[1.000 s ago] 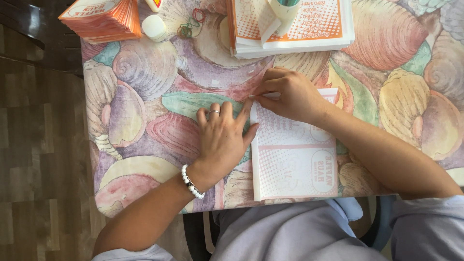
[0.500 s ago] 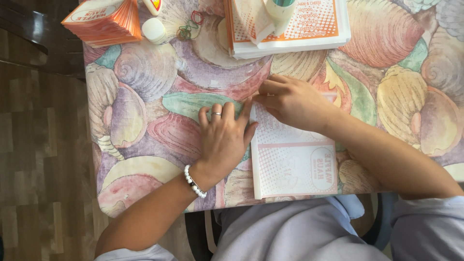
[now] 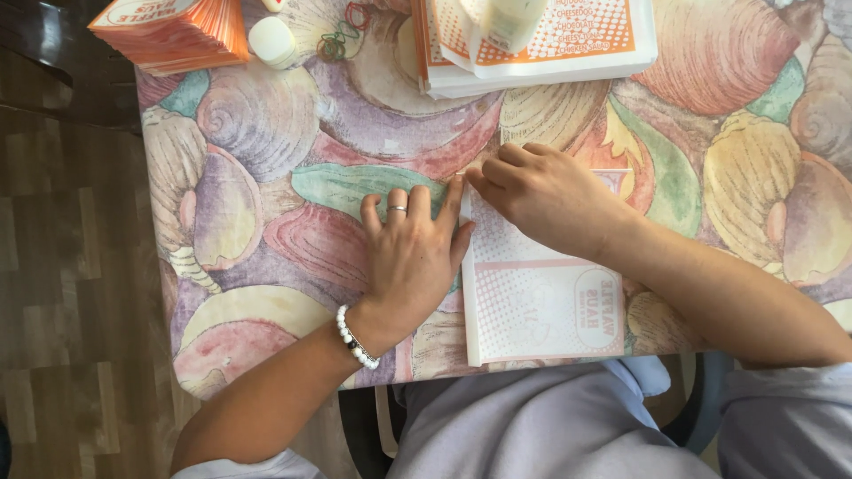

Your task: The person is manually assembling paper bags by applying glue to the edges of paper templates and folding them into shape.

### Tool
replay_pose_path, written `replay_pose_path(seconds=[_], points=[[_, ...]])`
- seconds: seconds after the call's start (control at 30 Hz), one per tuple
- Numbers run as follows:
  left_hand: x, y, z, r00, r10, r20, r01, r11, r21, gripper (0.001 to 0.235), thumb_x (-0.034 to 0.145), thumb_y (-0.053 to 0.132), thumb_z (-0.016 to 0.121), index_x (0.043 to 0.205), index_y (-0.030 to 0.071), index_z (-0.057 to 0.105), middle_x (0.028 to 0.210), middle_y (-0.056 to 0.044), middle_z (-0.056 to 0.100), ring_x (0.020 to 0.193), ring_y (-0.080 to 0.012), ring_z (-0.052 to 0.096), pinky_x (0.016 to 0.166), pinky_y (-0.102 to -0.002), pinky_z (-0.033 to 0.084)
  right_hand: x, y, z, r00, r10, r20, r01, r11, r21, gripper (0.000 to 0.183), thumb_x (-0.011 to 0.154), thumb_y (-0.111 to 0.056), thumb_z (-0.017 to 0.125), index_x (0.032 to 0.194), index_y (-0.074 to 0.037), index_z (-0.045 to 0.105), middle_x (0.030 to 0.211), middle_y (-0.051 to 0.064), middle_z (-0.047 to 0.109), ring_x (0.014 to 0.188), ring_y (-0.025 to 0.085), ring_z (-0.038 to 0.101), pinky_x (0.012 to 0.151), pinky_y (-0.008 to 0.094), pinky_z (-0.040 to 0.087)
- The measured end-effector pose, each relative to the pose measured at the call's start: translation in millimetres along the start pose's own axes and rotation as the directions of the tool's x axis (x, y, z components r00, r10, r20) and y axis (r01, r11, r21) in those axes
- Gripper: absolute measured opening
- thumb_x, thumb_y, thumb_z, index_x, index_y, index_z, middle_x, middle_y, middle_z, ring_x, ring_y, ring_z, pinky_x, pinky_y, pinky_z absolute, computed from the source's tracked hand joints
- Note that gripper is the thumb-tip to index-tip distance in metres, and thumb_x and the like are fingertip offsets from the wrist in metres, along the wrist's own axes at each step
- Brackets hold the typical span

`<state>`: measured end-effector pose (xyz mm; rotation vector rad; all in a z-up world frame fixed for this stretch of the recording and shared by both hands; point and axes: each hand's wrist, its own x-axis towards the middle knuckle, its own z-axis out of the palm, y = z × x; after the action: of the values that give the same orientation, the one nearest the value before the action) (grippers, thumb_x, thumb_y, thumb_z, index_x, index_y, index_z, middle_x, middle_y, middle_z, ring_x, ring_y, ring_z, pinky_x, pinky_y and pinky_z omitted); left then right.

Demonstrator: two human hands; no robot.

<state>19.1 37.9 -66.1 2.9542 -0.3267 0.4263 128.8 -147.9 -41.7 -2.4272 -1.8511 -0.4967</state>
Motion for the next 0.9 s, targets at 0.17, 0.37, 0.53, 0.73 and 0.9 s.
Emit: replay_pose_path(seconds=[0.17, 0.37, 0.53, 0.73, 0.9], points=[[4, -6, -1, 1.0, -0.023, 0.013, 0.023, 0.999, -0.03, 0.052, 0.098, 0.046, 0.061, 0.135, 0.011, 0.066, 0.084, -0.004, 0.047, 0.084, -0.0263, 0.047, 0.089, -0.056, 0.032, 1, -1, 4, 1.0, 0.018, 0.018, -0.018, 1.0, -0.017, 0.01, 0.097, -0.01, 0.063, 0.089, -0.01, 0.068, 0.08, 0.001, 0.054, 0.077, 0.019, 0.055, 0.067, 0.03, 0.048], [3, -15, 2, 0.997, -0.068, 0.031, 0.071, 0.988, -0.133, 0.064, 0.09, 0.055, 0.07, 0.131, 0.008, 0.062, 0.089, -0.003, 0.046, 0.086, -0.0252, 0.045, 0.088, -0.051, 0.032, 4, -3, 0, 0.999, 0.027, 0.036, -0.027, 1.0, -0.016, 0.011, 0.097, -0.011, 0.061, 0.089, -0.013, 0.068, 0.081, 0.0, 0.053, 0.079, 0.019, 0.055, 0.068, 0.03, 0.048], [5, -11, 6, 0.999, 0.017, -0.049, -0.025, 0.986, -0.165, 0.067, 0.089, 0.039, 0.077, 0.142, 0.004, 0.055, 0.101, -0.009, 0.05, 0.099, -0.0288, 0.048, 0.099, -0.054, 0.032, 6, -5, 3, 0.998, 0.027, 0.06, -0.025, 0.999, -0.037, 0.011, 0.095, -0.007, 0.061, 0.087, -0.014, 0.066, 0.082, 0.0, 0.053, 0.079, 0.019, 0.054, 0.069, 0.031, 0.048], [8, 2, 10, 0.983, 0.18, -0.034, -0.174, 0.862, -0.476, 0.07, 0.1, -0.009, 0.05, 0.162, -0.002, 0.02, 0.149, -0.027, 0.05, 0.14, -0.0416, 0.05, 0.122, -0.056, 0.03, -11, 0, 21, 0.999, 0.014, 0.034, -0.014, 1.0, 0.002, 0.01, 0.095, -0.007, 0.061, 0.092, -0.01, 0.069, 0.092, 0.003, 0.059, 0.091, 0.023, 0.06, 0.075, 0.031, 0.051], [8, 7, 4, 0.978, 0.21, -0.005, -0.197, 0.909, -0.368, 0.072, 0.093, -0.014, 0.049, 0.16, -0.004, 0.024, 0.141, -0.029, 0.054, 0.128, -0.0416, 0.061, 0.119, -0.056, 0.035, -41, 11, -11, 0.986, 0.117, 0.117, -0.132, 0.983, 0.13, 0.018, 0.101, -0.002, 0.059, 0.106, -0.006, 0.076, 0.101, 0.008, 0.069, 0.105, 0.021, 0.067, 0.088, 0.027, 0.055]])
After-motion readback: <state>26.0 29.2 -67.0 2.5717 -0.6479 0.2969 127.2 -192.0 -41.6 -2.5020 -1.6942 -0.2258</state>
